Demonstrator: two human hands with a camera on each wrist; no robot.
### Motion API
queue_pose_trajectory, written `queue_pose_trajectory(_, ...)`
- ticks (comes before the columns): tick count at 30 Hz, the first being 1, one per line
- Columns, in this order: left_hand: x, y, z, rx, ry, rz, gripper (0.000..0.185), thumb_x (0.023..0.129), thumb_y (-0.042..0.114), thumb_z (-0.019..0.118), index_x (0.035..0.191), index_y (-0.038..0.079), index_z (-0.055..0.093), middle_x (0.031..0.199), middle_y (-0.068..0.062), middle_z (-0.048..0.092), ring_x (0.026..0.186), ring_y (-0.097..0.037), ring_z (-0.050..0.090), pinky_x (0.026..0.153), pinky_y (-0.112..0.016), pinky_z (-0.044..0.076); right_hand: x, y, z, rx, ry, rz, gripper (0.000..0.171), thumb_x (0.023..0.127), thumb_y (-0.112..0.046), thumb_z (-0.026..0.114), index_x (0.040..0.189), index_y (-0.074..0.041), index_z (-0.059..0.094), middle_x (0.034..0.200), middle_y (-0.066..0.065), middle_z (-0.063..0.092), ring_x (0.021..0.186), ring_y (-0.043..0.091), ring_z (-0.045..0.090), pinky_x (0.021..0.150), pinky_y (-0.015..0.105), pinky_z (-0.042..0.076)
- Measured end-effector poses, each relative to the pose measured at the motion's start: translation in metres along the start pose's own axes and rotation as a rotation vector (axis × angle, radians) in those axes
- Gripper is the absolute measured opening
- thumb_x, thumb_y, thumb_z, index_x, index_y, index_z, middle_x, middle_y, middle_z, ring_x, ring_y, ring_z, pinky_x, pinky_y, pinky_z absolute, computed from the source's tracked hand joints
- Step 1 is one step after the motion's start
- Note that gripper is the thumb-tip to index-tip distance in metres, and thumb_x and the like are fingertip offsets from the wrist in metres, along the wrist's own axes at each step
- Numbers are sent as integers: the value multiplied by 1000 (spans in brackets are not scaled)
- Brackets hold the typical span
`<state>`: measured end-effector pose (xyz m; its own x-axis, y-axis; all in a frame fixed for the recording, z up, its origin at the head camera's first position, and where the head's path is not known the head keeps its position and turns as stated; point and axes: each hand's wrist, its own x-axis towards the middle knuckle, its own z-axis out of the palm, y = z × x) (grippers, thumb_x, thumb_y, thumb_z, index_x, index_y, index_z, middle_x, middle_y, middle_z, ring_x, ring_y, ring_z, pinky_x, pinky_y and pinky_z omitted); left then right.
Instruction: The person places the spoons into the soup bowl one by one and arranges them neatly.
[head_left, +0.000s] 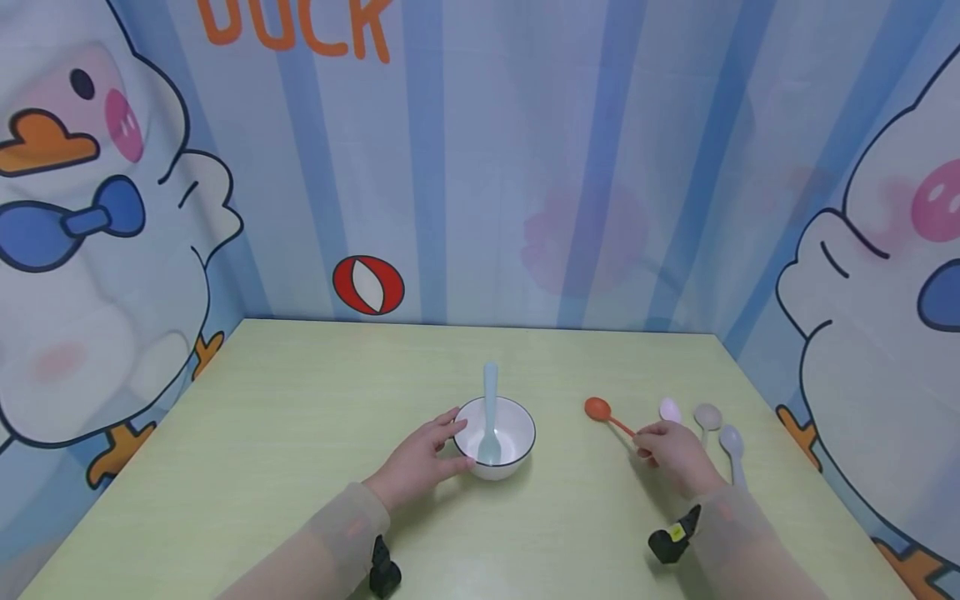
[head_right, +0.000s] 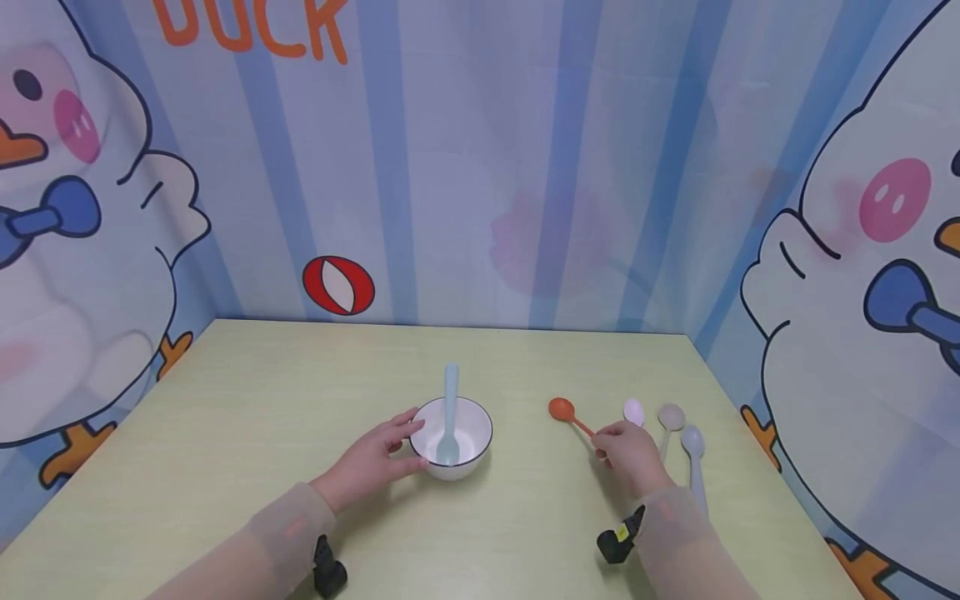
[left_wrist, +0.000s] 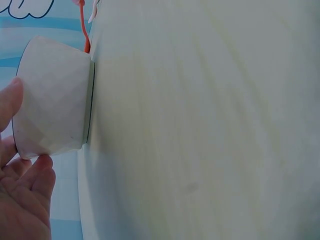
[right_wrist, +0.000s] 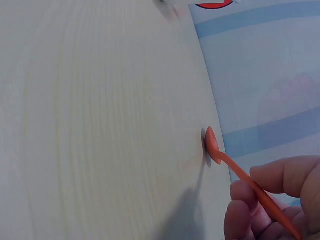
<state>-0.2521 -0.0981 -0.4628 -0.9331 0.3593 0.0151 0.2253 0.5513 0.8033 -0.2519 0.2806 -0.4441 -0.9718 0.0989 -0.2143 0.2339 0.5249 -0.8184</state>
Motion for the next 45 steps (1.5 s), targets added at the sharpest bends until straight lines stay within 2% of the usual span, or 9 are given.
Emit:
queue_pose_trajectory(5,0,0,0,-4,-2,1,73,84,40,74,144,11,45,157,-1,27,136,-33,38,108,-47,36,1,2,1,187,41,5,35,95,-11,55,120,14,51,95,14,65,79,18,59,72,28,50)
queue_pose_trajectory(10,0,0,0,0,-2,7,74,84,40,74,145,10,45,157,-2,27,135,-33,39,108,-47,36,0,4,3,307,60,36,38,96,-12,55,125,12,50,94,8,65,79,14,60,71,24,53)
queue_pose_trajectory(18,0,0,0,-12,-4,-6,73,84,39,74,145,11,45,157,-2,27,134,-36,40,106,-48,38,0,7,3,316,73,40,33,93,-8,57,119,13,54,85,2,65,75,11,59,68,24,52)
queue_pose_trajectory(26,-1,2,0,-4,-1,-10,73,84,39,74,145,11,45,157,-2,27,133,-36,41,106,-48,39,-2,7,4,315,94,79,35,95,-12,57,122,10,54,91,4,61,79,13,54,69,24,49)
queue_pose_trajectory(32,0,1,1,-3,-4,-12,73,83,40,74,145,12,45,157,-2,27,133,-37,41,106,-48,39,-2,5,5,486,111,92,40,95,-13,59,128,8,49,95,-1,59,86,12,56,75,23,50)
queue_pose_trajectory(37,0,1,0,-1,-3,-8,74,83,41,74,145,11,45,157,-2,27,132,-37,41,106,-48,39,-3,2,7,621,161,107,43,95,-15,61,131,3,49,95,-6,57,88,9,56,85,23,48)
queue_pose_trajectory(42,0,1,0,-11,-4,-10,75,83,41,74,145,11,44,157,-2,26,132,-38,41,106,-48,38,-2,1,10,659,215,114,44,95,-17,61,135,0,49,105,-5,53,94,9,53,91,22,46)
queue_pose_trajectory(45,0,1,0,-15,-4,-10,75,83,41,74,145,11,44,157,-2,26,132,-38,41,106,-47,39,-1,0,12,693,244,108,42,97,-16,59,134,-1,49,104,-7,54,91,5,55,91,20,48)
